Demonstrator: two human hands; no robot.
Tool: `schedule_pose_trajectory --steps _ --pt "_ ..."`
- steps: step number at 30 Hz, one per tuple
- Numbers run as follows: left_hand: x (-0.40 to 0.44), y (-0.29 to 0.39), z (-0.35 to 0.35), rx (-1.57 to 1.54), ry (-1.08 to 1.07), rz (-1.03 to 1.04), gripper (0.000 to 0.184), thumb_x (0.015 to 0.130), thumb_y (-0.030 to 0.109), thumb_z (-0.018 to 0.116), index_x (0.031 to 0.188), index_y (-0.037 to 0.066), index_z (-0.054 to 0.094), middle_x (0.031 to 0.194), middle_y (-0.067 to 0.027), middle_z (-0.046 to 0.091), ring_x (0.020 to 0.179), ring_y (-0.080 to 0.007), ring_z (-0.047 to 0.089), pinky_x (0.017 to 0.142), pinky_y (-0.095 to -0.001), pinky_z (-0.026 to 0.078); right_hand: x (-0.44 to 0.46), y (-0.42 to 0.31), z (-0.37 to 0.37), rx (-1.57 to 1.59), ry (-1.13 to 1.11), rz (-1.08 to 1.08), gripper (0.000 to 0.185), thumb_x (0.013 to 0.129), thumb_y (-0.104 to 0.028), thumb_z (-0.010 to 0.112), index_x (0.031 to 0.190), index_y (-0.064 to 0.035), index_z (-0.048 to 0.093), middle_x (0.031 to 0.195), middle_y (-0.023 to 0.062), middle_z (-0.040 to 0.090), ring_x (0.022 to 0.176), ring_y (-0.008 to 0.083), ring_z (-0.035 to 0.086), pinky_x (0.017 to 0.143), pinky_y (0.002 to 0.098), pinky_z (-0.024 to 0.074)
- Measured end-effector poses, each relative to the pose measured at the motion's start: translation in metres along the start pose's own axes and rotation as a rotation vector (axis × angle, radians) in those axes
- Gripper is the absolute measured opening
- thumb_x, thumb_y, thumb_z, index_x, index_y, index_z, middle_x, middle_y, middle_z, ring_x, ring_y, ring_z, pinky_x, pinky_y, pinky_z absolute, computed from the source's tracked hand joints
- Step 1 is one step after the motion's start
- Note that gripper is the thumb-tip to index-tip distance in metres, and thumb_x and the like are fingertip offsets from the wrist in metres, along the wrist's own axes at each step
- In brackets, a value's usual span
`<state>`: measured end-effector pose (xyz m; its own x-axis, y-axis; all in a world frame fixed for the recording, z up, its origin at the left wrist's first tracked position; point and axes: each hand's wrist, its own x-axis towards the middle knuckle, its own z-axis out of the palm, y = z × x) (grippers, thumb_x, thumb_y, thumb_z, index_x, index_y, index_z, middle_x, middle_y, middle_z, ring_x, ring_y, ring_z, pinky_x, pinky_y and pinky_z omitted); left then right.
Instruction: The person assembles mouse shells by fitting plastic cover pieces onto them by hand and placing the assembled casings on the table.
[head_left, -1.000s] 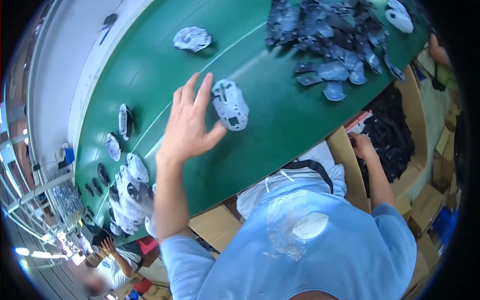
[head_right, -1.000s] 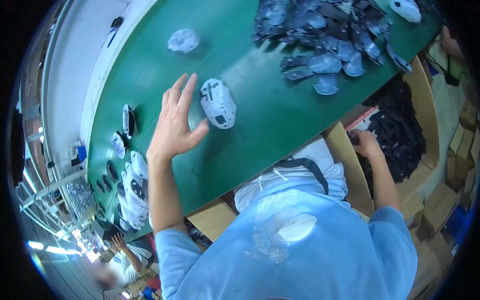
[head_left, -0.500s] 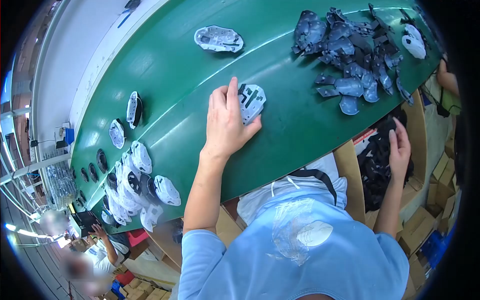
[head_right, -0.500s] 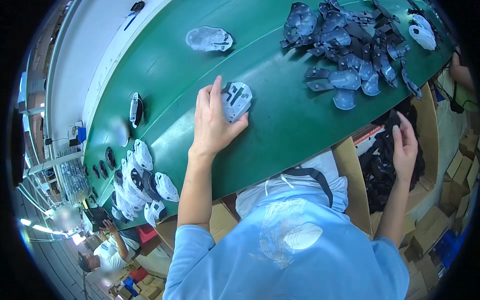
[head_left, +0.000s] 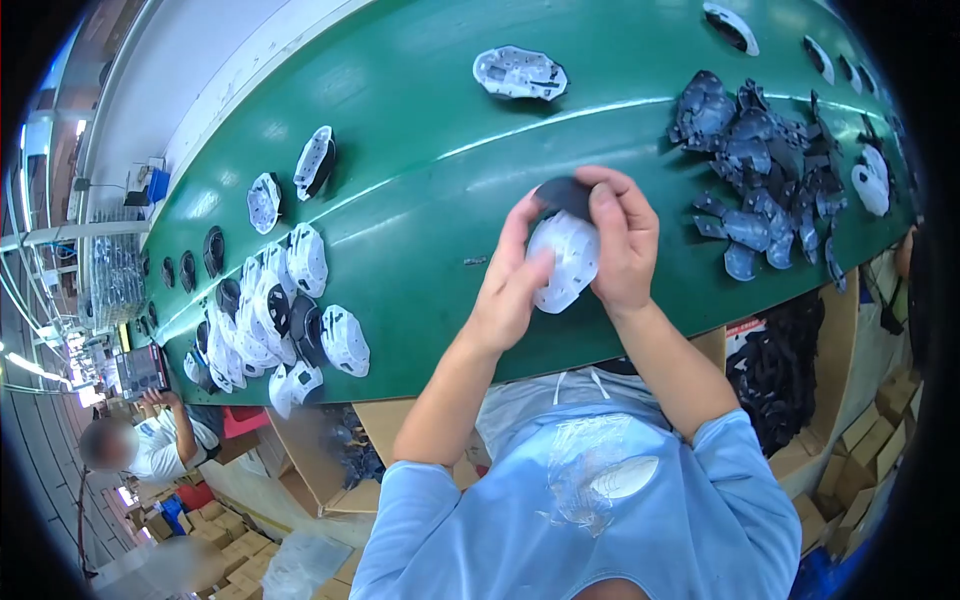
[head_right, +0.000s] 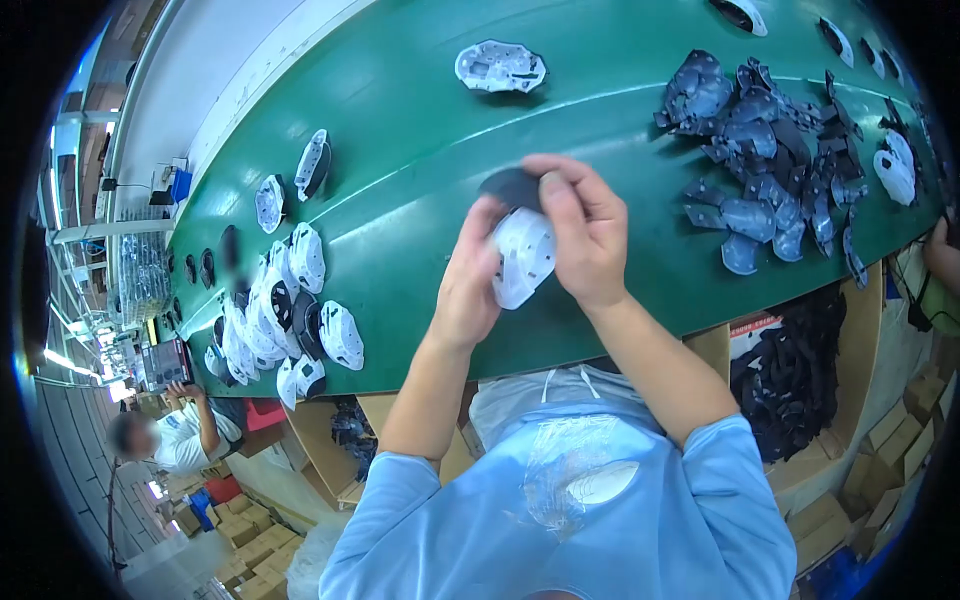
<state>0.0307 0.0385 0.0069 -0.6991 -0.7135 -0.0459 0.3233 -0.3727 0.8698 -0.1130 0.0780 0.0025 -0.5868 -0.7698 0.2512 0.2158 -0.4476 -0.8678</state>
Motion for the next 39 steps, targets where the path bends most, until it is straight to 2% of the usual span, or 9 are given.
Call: schedule_pose_trajectory --steps 4,6,8,12,13,19,25,28,39 --pt "-0.005 0.003 -0.002 0.683 -0.047 0.330 0.075 0.083 0.013 0.080 0.144 -0.003 0.040 0.139 -0.0193 0.054 0.127 -0.0256 0.056 0.106 -0.0407 0.046 -0.008 0.005 0.008 0.316 0.194 0.181 0.030 0.108 -0.022 0.055 0.124 0.0005 0.066 0.105 0.0042 0.070 0.087 0.0054 0.059 0.077 0.0217 0.0499" --pt "-0.002 -0.010 -0.028 0.641 0.007 0.293 0.057 0.088 0.012 0.077 0.134 -0.004 0.048 0.126 -0.0187 0.064 0.116 -0.0256 0.065 0.098 -0.0380 0.053 -0.014 -0.004 0.007 0.209 0.145 0.168 0.031 0.108 -0.020 0.054 0.127 0.0017 0.064 0.107 0.0037 0.068 0.090 0.0088 0.060 0.082 0.0250 0.0504" --pt "0.004 -0.005 -0.023 0.228 0.183 0.338 0.026 0.098 0.007 0.065 0.120 -0.002 0.056 0.107 -0.0168 0.070 0.097 -0.0226 0.070 0.087 -0.0355 0.058 -0.011 -0.031 0.020 0.160 0.169 0.106 0.031 0.109 -0.019 0.052 0.129 0.0017 0.063 0.103 0.0022 0.067 0.093 0.0100 0.060 0.084 0.0266 0.0499" --pt "0.014 -0.006 -0.035 0.227 0.005 0.500 0.034 0.094 0.014 0.072 0.121 -0.001 0.057 0.106 -0.0159 0.070 0.097 -0.0238 0.070 0.087 -0.0364 0.057 0.007 -0.046 -0.008 -0.490 -0.550 -0.215 0.033 0.096 -0.021 0.069 0.123 -0.0029 0.071 0.098 0.0076 0.065 0.083 0.0171 0.055 0.082 0.0281 0.0461" --pt "0.014 -0.008 -0.036 0.209 -0.014 0.525 0.035 0.093 0.014 0.073 0.120 -0.001 0.058 0.106 -0.0159 0.071 0.097 -0.0239 0.070 0.087 -0.0362 0.057 0.003 -0.040 -0.005 -0.494 -0.491 -0.232 0.039 0.088 -0.028 0.076 0.120 -0.0056 0.074 0.095 0.0087 0.064 0.078 0.0209 0.053 0.075 0.0304 0.0465" --pt "0.003 -0.015 -0.044 0.505 0.030 0.400 0.029 0.086 0.009 0.072 0.113 0.000 0.066 0.105 -0.0134 0.071 0.093 -0.0239 0.071 0.083 -0.0337 0.056 0.006 -0.027 -0.012 -0.698 -0.548 -0.503 0.041 0.090 -0.029 0.074 0.125 -0.0084 0.073 0.103 0.0077 0.068 0.078 0.0222 0.054 0.067 0.0347 0.0484" --pt "0.006 -0.007 -0.040 0.547 0.049 0.365 0.026 0.086 0.004 0.070 0.111 0.000 0.065 0.101 -0.0104 0.072 0.090 -0.0201 0.072 0.080 -0.0310 0.056 0.007 -0.042 -0.012 -0.751 -0.548 -0.331 0.041 0.090 -0.016 0.071 0.130 -0.0094 0.071 0.110 0.0095 0.069 0.081 0.0234 0.056 0.070 0.0343 0.0487" --pt "0.005 -0.011 -0.041 0.535 -0.007 0.338 0.033 0.096 0.020 0.072 0.116 -0.002 0.060 0.106 -0.0096 0.070 0.094 -0.0142 0.068 0.081 -0.0279 0.055 0.004 -0.042 -0.010 -0.730 -0.575 -0.305 0.041 0.089 -0.013 0.070 0.130 -0.0093 0.071 0.110 0.0096 0.069 0.081 0.0234 0.056 0.071 0.0340 0.0487" --pt "0.004 -0.008 -0.021 0.395 0.161 0.145 0.015 0.098 0.012 0.066 0.108 0.001 0.063 0.091 -0.0029 0.070 0.075 -0.0074 0.063 0.067 -0.0232 0.052 0.007 -0.036 -0.008 -0.858 -0.518 -0.354 0.035 0.089 -0.010 0.070 0.124 -0.0036 0.070 0.105 0.0112 0.071 0.080 0.0274 0.060 0.073 0.0368 0.0522"
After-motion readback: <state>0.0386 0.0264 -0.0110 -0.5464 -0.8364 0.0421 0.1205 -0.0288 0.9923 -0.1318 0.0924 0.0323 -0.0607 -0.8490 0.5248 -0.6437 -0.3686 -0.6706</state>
